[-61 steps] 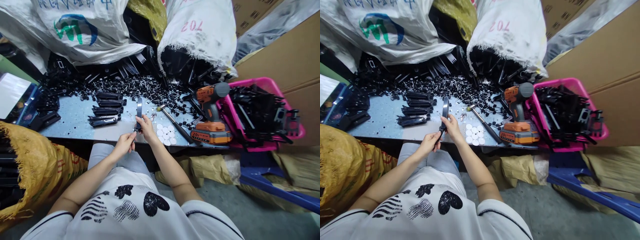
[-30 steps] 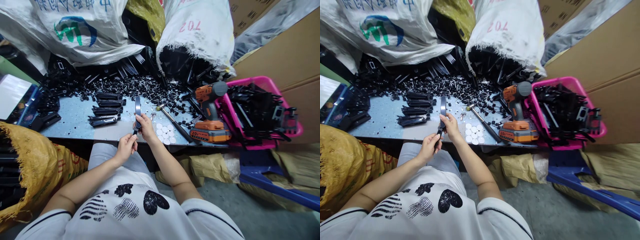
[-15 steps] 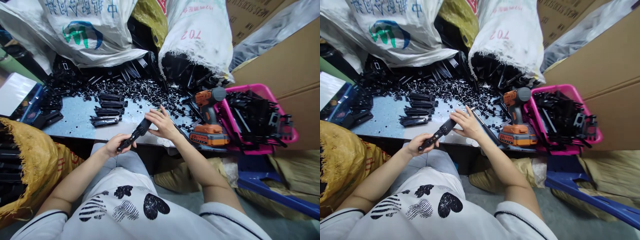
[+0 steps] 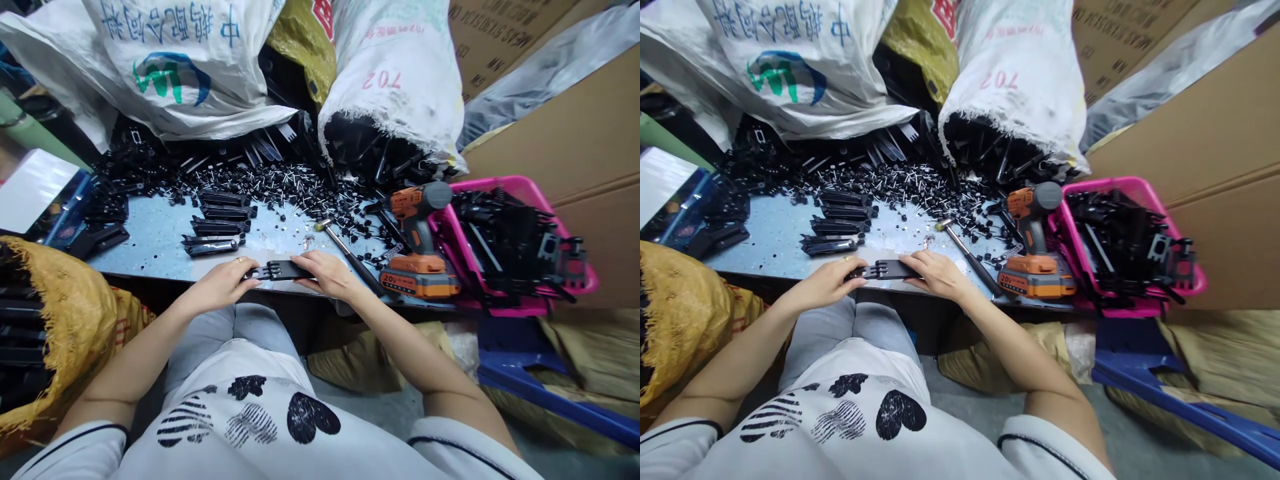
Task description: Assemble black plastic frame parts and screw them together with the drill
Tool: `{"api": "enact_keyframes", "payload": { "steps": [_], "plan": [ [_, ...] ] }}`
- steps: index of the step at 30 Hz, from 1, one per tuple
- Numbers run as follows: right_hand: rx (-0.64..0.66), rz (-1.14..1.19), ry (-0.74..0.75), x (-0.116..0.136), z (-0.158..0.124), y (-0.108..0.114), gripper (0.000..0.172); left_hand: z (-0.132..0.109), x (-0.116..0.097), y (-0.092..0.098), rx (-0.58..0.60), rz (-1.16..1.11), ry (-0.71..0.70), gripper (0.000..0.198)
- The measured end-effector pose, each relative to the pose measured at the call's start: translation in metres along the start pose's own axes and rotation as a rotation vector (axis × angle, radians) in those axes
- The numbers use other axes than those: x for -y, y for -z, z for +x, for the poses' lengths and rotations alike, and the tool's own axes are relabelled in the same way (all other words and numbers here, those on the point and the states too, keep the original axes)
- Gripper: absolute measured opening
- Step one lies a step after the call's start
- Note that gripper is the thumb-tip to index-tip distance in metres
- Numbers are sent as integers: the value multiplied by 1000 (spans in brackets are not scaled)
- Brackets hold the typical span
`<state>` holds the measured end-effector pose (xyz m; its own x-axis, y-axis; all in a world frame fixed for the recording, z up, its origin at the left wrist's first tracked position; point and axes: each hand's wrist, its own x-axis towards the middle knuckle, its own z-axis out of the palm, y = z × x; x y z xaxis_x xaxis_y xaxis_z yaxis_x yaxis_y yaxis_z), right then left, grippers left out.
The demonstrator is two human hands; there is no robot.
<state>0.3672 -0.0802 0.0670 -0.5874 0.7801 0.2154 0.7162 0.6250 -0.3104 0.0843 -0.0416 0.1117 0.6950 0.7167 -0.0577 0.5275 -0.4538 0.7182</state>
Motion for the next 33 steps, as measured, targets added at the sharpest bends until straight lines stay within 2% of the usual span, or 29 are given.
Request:
{"api": "enact_keyframes", "payload": {
  "steps": [2, 4, 7, 10, 14, 16, 19, 22, 28, 31, 33],
  "plan": [
    [60, 80, -47, 7, 2, 3, 54, 1, 3, -10, -40, -52, 18, 30],
    [83, 211, -76, 17, 5, 4, 57, 4, 5, -20, -89, -196, 15, 28],
    [-40, 425, -121, 33, 9, -3, 60, 10, 3, -37, -206, -443, 7, 30],
    [-185, 597, -242, 48, 15, -16, 60, 14, -4, -55, -377, -584, 24, 34],
    [-259, 837, -430, 66, 24, -34, 61, 18, -19, -75, -681, -557, 88, 43],
    [-304, 913, -501, 73, 28, -41, 61, 19, -25, -77, -753, -476, 92, 43],
    [-381, 924, -545, 79, 30, -48, 64, 22, -27, -70, -747, -382, 28, 42],
    [-417, 870, -526, 80, 30, -51, 70, 23, -25, -60, -713, -308, -90, 39],
    [-444, 790, -467, 81, 31, -59, 72, 27, -22, -53, -775, -238, -203, 36],
    [-433, 788, -428, 76, 36, -63, 69, 32, -15, -56, -731, -289, -151, 36],
    [-365, 720, -379, 61, 42, -60, 62, 36, -3, -64, -718, -435, 16, 40]
  ]
}}
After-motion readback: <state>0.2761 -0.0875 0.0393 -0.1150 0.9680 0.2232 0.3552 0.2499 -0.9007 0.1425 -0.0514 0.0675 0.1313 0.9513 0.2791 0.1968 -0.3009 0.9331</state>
